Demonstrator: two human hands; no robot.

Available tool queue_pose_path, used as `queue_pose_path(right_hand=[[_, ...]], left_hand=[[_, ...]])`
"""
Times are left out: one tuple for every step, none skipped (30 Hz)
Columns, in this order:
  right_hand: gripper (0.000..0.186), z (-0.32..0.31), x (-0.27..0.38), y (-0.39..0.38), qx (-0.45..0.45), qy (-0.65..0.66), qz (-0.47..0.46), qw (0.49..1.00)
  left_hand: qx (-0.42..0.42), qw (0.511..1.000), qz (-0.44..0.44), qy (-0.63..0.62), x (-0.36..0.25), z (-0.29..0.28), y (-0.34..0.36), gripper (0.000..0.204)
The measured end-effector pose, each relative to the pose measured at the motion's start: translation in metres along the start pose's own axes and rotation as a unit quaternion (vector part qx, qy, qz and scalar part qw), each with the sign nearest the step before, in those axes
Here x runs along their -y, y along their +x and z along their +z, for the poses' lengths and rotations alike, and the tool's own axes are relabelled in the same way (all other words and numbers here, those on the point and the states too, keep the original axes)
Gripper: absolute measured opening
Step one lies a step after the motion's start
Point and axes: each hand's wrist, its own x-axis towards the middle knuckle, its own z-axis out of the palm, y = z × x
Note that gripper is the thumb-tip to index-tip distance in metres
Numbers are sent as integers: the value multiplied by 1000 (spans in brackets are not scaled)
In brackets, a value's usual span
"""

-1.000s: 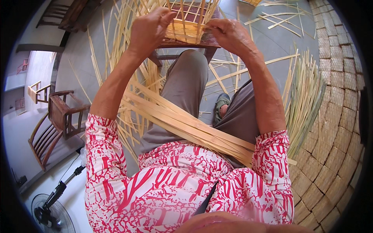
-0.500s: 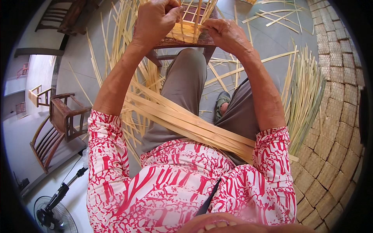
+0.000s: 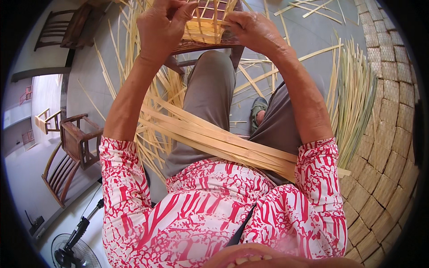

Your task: The person weaves a basket by hand, interlacing thin bamboo strips through a vertical frame. They repeatedly pull strips through the structure and adjust the weave to maintain tension.

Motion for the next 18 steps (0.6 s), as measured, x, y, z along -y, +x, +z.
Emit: queue_pose_path(right_hand=[[20,-3,3,1,2,1,7,1000],[20,-4,4,1,4,3,15,1000],[20,-5,4,1,2,16,14,1000],[20,-5,3,1,0,30,14,999],[20,-6,2,1,-2,43,13,999],[19,-5,1,0,-18,30,-8,999],[17,-6,1,0,-34,17,-29,999],[16,-8,1,0,-51,4,-50,997],[16,-12,4,1,-30,37,-67,997],[15,-18,7,3,-11,70,-84,994],[16,-22,9,3,8,104,-101,989],[14,-21,10,2,1,96,-118,988],[13,-20,11,0,-6,88,-135,987],[12,-20,12,-2,-13,80,-152,985],[12,-21,11,-3,-5,74,-157,985],[13,-23,9,-3,4,69,-162,984],[15,-24,7,-3,12,64,-168,984],[18,-23,4,-3,12,75,-167,983]], left_hand=[[11,999,26,16,-3,6,-1,15],[22,998,51,32,-4,10,-1,13],[78,990,80,86,5,14,-1,13],[105,986,83,100,11,17,1,15],[131,981,86,114,17,20,2,16],[162,974,90,128,20,22,2,18],[178,979,52,90,21,21,3,17],[193,976,57,80,22,19,5,17],[208,974,59,74,22,13,6,18],[224,970,62,68,22,8,7,19],[246,965,55,78,17,3,9,16],[251,966,37,46,16,2,6,15],[257,966,19,15,15,0,4,15],[261,965,0,-15,14,-2,2,14],[256,967,11,-13,15,-3,-1,14],[251,968,22,-11,17,-5,-5,13],[245,969,33,-8,17,-6,-8,13],[250,967,45,0,15,-7,-11,12]])
